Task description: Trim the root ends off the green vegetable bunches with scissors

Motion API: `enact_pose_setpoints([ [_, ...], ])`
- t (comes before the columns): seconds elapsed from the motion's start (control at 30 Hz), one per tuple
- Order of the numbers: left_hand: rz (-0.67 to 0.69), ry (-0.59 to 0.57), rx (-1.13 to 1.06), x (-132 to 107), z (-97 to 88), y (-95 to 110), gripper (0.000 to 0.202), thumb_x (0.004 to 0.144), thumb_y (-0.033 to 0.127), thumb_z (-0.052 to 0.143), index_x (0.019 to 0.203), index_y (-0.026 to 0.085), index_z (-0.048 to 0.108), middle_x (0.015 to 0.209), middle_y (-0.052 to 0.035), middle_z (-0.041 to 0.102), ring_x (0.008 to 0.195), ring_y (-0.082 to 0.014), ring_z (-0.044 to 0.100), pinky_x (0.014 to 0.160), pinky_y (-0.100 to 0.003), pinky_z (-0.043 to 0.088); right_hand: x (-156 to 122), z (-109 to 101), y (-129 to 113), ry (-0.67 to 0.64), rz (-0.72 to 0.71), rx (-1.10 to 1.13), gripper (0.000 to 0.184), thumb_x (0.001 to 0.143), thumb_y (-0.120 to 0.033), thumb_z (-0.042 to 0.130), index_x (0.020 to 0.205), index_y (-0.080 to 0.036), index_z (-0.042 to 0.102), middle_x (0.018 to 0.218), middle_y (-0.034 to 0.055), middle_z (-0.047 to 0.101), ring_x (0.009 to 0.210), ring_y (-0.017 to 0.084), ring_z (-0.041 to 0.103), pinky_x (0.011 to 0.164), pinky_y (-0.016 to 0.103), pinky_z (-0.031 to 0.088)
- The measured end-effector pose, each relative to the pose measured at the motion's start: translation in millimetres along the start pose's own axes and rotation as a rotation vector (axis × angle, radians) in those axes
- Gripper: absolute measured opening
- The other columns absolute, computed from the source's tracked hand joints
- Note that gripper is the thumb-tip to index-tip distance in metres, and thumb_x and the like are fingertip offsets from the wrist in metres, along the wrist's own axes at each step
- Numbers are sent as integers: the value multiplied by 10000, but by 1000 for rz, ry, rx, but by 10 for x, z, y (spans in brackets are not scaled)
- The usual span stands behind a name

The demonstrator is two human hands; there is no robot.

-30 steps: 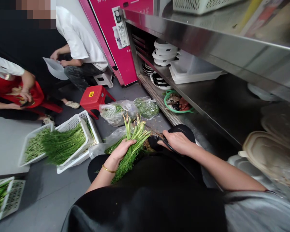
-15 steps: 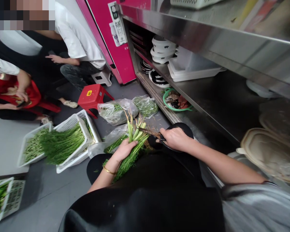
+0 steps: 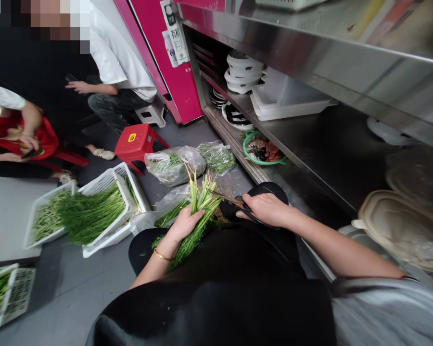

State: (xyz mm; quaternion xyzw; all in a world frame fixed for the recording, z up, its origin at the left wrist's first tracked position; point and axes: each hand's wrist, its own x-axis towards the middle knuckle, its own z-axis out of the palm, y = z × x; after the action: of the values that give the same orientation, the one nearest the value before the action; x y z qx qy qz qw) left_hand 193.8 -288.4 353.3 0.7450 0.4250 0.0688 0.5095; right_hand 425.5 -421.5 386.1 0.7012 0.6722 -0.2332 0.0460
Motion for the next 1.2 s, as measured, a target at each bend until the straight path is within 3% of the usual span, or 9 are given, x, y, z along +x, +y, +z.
enact_pose_setpoints([
  [0.2,55,79,40,-67,9,53,379,740,384,633,1025,135,655,1066,-104,698,999,-292,622,940,-413,440,86,8,-96,-27,14,44,569,906,-630,282,1063,-145,537,963,174,691,917,293,665,703,327,438],
  [0.4,78,7,4,-114,19,33,439,810,467,561,1091,140,642,1127,-93,679,1051,-284,605,944,-391,442,81,40,-95,12,-26,34,556,910,-626,274,1041,-154,536,916,152,700,879,287,675,674,311,433],
  [0.53,69,5,57,-104,50,15,459,759,503,611,1008,122,676,1031,-108,701,976,-303,624,929,-424,445,74,39,-84,-1,-16,-3,551,904,-621,311,1076,-140,518,914,156,702,869,289,676,683,320,435],
  [0.6,51,-40,-55,-89,60,2,490,744,523,629,1029,128,677,1063,-113,697,1003,-300,621,951,-422,437,75,32,-82,-10,-4,-11,541,906,-612,325,1082,-137,515,921,159,700,877,284,675,687,315,434],
  [0.7,-59,-170,-391,-58,66,-37,544,789,587,551,1083,146,674,1104,-118,694,1058,-281,619,962,-393,445,72,34,-82,-6,-7,5,537,902,-621,324,1064,-148,521,908,150,700,870,285,676,668,308,430],
  [0.8,-172,-140,-576,-26,75,-91,553,800,608,522,1034,139,697,1033,-129,719,1033,-288,636,928,-391,468,64,72,-99,2,-27,34,539,902,-632,305,1044,-160,522,906,140,700,857,287,678,654,308,429],
  [0.93,-156,45,-506,-5,101,-145,519,762,572,598,974,112,710,1019,-129,724,1033,-306,630,944,-400,448,54,145,-145,3,2,34,567,900,-649,279,1034,-151,516,895,147,699,846,287,680,657,312,431],
  [1.2,-27,14,-308,-17,129,-167,540,802,556,551,1093,116,665,1120,-113,687,1076,-290,593,947,-378,435,42,152,-119,3,-36,108,446,915,-570,344,996,-164,508,905,137,690,847,274,673,651,293,413],
])
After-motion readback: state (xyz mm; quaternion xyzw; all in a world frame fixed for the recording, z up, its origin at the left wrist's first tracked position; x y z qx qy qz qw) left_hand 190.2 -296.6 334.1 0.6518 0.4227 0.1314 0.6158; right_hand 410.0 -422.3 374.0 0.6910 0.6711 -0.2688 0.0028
